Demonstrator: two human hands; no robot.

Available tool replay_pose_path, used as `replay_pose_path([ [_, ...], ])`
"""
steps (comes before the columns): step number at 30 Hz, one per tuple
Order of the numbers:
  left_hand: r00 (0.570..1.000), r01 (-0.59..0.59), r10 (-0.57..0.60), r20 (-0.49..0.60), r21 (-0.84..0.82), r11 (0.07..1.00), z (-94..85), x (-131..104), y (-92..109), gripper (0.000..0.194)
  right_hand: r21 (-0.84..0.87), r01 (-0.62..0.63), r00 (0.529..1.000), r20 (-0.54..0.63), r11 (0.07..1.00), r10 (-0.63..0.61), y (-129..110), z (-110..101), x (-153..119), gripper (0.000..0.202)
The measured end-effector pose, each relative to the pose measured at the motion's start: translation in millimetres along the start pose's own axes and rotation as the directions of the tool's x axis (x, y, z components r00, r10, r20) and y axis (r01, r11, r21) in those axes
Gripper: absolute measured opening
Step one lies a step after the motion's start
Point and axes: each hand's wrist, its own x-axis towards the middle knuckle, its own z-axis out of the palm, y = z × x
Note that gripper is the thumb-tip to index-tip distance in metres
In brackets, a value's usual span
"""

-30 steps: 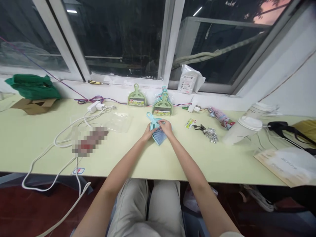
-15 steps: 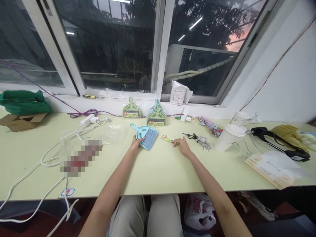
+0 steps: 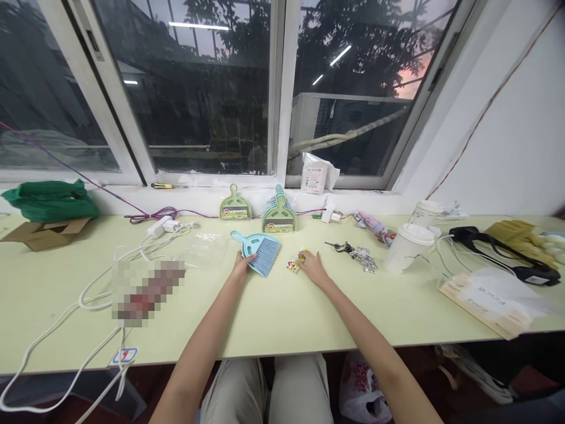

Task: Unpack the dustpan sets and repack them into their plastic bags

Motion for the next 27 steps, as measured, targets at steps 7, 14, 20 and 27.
replay_pose_path([
  [7,0.998,0.059,-0.059,-0.002,-0.007,0.998,6.2,-7.4,6.2,0.042,-0.102,-0.117,0.992,0.034,0.988,0.121,-2.4,9.5,-2.3,0.039],
  [14,0.993,0.119,-0.119,0.006,-0.035,0.992,4.8,-7.3,5.0,0.049,0.208,-0.244,0.96,-0.085,0.947,0.266,-35.1,-5.3,22.0,0.041],
  [20,0.99,0.075,-0.07,0.125,-0.042,0.996,7.7,-13.4,2.6,0.048,0.205,0.06,0.998,-0.045,0.977,-0.052,-98.8,21.0,24.7,0.047],
  [27,0.996,-0.021,0.017,0.085,0.046,0.999,11.7,-17.5,-6.9,0.063,0.089,-0.05,0.992,0.118,0.995,0.04,-111.3,48.2,5.1,0.054],
])
